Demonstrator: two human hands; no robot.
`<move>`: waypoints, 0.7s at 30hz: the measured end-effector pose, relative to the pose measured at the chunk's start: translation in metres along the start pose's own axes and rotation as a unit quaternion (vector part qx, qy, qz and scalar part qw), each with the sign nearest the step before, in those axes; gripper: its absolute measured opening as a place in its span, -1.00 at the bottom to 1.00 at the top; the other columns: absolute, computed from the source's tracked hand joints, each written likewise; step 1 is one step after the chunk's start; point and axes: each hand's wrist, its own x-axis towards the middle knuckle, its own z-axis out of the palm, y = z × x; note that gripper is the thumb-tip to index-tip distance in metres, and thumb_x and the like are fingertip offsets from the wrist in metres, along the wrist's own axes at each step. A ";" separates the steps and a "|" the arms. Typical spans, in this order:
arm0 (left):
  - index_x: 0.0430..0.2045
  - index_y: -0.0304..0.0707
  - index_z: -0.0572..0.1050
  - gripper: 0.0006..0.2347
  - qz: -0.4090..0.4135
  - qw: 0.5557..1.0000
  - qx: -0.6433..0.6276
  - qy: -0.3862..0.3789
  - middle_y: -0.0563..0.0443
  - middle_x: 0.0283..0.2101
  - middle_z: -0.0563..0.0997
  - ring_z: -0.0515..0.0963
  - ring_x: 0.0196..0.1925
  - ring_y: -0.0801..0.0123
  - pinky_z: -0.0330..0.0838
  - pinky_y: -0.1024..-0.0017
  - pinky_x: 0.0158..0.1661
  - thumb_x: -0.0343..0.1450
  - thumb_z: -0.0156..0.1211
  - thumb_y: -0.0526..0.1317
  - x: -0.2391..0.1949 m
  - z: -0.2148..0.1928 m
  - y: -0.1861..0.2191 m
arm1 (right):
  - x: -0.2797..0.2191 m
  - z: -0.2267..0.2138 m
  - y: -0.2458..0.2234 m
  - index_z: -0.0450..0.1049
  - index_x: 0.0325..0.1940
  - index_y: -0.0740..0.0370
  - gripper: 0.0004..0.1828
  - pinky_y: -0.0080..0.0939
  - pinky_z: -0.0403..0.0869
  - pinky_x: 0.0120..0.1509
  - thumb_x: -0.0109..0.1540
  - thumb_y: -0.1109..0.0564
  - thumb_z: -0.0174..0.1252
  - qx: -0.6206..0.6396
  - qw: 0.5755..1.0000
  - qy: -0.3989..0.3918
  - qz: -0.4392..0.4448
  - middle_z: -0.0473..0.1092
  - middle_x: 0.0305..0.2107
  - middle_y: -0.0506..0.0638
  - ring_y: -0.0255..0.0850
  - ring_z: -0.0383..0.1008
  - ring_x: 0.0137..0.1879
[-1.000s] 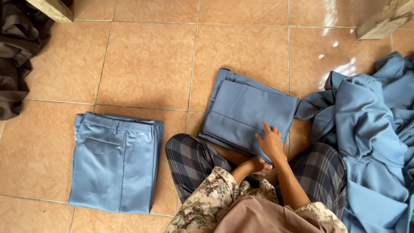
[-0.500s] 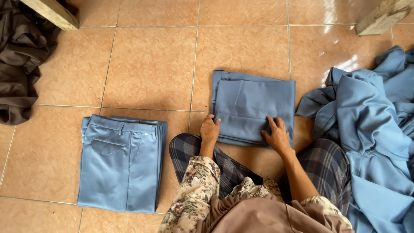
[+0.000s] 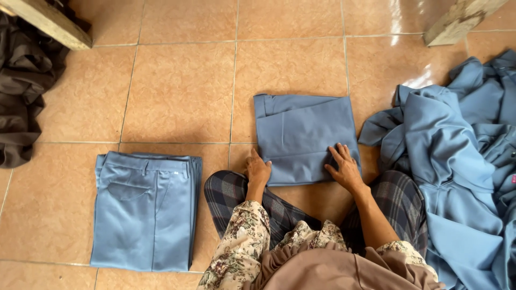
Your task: The person sits on the floor and folds a pair of blue trousers by hand. They smooth the fabric, fold the legs together, and then fold the garment into a compact rectangle before placing it aside.
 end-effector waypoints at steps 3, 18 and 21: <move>0.42 -0.47 -0.07 -0.19 -0.004 0.999 -0.032 -0.003 -0.57 0.20 0.37 0.45 0.26 -0.31 0.40 0.00 0.21 0.39 0.26 -0.01 0.062 0.060 -0.045 | -0.011 -0.005 -0.009 0.07 0.58 -0.19 -0.13 0.45 0.12 0.50 0.22 -0.32 0.15 -0.025 1.000 -0.017 0.007 -0.10 0.54 0.14 0.09 -0.22 0.66; 0.41 -0.10 0.17 -0.26 -0.118 0.659 -0.736 -0.098 -0.34 0.40 0.24 0.28 0.39 -0.09 0.23 0.07 0.29 0.28 0.39 -0.29 -0.079 -0.016 0.023 | -0.034 0.010 -0.048 -0.43 0.65 -0.35 0.24 0.51 -0.20 0.55 0.12 -0.30 0.25 -0.101 0.991 -0.083 0.005 -0.33 0.58 -0.04 -0.05 -0.35 0.66; 0.39 0.32 0.18 -0.31 -0.060 0.602 -0.795 -0.037 -0.13 0.38 0.31 0.39 0.28 0.02 0.30 0.02 0.24 0.32 0.23 -0.34 -0.096 -0.019 0.027 | -0.034 0.010 -0.055 -0.34 0.64 -0.32 0.13 0.40 -0.11 0.57 0.07 0.06 0.05 -0.085 0.991 -0.096 -0.042 -0.19 0.56 -0.16 -0.24 -0.21 0.65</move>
